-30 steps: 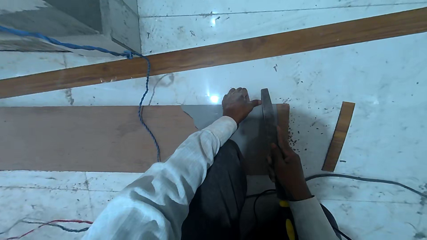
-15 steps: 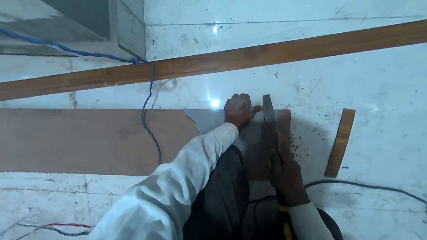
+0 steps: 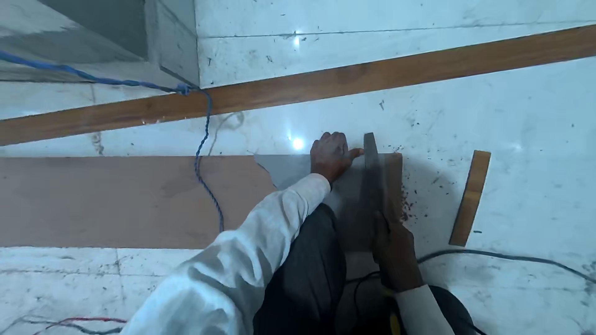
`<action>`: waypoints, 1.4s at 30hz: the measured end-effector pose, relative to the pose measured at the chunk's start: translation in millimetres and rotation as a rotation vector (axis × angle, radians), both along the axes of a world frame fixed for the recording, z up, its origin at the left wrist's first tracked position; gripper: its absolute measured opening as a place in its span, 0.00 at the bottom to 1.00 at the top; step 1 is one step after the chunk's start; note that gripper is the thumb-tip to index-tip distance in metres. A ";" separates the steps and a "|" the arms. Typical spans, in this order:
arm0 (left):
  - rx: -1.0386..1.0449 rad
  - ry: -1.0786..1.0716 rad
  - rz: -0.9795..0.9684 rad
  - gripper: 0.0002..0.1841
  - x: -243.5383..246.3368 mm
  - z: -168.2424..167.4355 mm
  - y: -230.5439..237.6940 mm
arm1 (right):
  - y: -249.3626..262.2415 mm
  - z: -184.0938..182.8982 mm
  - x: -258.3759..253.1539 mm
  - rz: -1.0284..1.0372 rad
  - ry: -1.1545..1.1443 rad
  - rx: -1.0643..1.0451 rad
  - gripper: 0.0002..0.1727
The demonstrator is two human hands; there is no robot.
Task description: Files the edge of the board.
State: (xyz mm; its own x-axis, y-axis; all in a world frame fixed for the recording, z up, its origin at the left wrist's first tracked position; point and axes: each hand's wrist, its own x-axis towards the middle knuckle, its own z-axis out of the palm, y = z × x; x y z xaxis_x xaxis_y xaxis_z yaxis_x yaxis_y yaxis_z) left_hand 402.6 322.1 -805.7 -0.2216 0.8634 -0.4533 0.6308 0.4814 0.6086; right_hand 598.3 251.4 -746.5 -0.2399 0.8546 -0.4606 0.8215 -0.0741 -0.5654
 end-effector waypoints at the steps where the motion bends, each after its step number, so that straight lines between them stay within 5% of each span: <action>1: -0.003 -0.009 -0.006 0.25 1.2 -0.7 -2.8 | -5.0 1.4 2.2 0.000 -0.006 0.006 0.30; 5: -0.022 -0.032 -0.012 0.25 4.1 -1.4 -5.2 | 28.0 -20.5 -13.2 0.065 -0.029 0.095 0.32; 10: -0.032 -0.040 -0.011 0.25 -0.1 -0.1 -4.2 | 29.1 1.3 -3.3 -0.133 0.102 -0.260 0.31; 15: -0.020 -0.049 0.020 0.24 1.8 -2.6 -4.9 | 9.0 8.9 16.9 -0.286 0.265 -0.386 0.32; 42: -0.045 -0.015 0.019 0.26 5.0 -3.2 0.8 | 6.9 3.7 19.6 -0.283 0.271 -0.401 0.32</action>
